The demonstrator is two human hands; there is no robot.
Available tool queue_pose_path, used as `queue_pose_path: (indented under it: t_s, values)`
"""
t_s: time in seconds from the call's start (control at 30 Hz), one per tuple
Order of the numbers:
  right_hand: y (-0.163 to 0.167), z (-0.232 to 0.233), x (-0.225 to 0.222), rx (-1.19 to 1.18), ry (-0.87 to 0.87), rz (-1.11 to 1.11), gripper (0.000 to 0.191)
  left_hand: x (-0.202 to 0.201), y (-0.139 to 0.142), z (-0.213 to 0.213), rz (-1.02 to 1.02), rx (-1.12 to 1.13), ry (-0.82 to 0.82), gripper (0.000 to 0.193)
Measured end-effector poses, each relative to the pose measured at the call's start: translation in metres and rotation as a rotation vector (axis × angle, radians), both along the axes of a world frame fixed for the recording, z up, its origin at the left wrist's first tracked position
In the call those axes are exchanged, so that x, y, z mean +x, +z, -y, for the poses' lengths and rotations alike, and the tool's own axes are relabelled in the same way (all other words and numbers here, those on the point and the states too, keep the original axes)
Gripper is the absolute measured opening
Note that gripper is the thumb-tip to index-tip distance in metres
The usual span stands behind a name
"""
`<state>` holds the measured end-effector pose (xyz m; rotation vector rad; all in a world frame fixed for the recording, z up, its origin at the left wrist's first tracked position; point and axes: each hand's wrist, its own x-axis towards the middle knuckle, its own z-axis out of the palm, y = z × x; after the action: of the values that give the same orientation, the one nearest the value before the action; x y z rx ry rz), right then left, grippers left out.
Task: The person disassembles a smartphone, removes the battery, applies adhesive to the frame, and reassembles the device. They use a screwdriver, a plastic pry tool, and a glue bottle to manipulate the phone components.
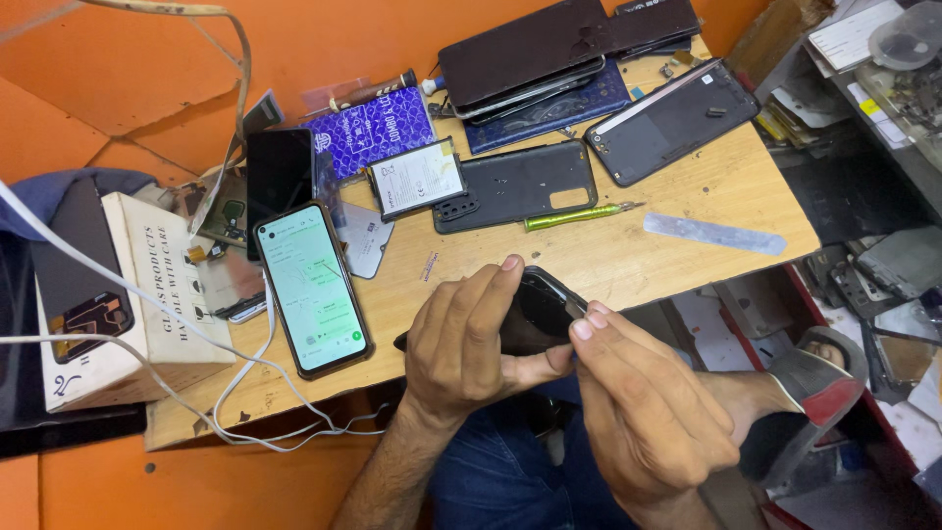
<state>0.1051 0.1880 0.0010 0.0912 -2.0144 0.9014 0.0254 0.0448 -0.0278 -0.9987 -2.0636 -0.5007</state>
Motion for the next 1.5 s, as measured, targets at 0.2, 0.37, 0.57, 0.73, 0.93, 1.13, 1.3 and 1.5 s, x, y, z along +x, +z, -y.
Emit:
queue_pose_path:
  t_s: [0.2, 0.37, 0.57, 0.73, 0.93, 1.13, 1.3, 1.5]
  values:
    - [0.009, -0.006, 0.002, 0.01, 0.039, 0.026, 0.023, 0.002, 0.003, 0.001, 0.008, -0.003, -0.008, 0.078]
    - [0.007, -0.009, 0.005, -0.124, 0.062, 0.088, 0.02, 0.004, 0.004, 0.001, 0.012, 0.004, -0.016, 0.078]
    - [0.004, -0.014, 0.005, -0.208, 0.08, 0.126, 0.02, 0.003, 0.003, 0.001, -0.002, 0.012, -0.028, 0.073]
    - [0.007, -0.014, 0.005, -0.226, 0.114, 0.122, 0.021, 0.003, 0.001, 0.002, -0.007, 0.015, -0.025, 0.072]
    - [0.007, -0.018, 0.004, -0.296, 0.161, 0.157, 0.02, 0.003, -0.002, 0.004, -0.012, 0.015, -0.026, 0.077]
    - [0.002, -0.029, 0.005, -0.436, 0.268, 0.238, 0.02, 0.003, -0.005, 0.004, -0.014, 0.021, -0.034, 0.078]
    - [0.0, -0.035, 0.002, -0.539, 0.33, 0.265, 0.019, 0.004, -0.007, 0.004, -0.015, 0.018, -0.027, 0.078]
    - [0.008, -0.034, 0.003, -0.424, 0.278, 0.256, 0.02, 0.004, -0.007, 0.003, -0.021, 0.017, -0.034, 0.078]
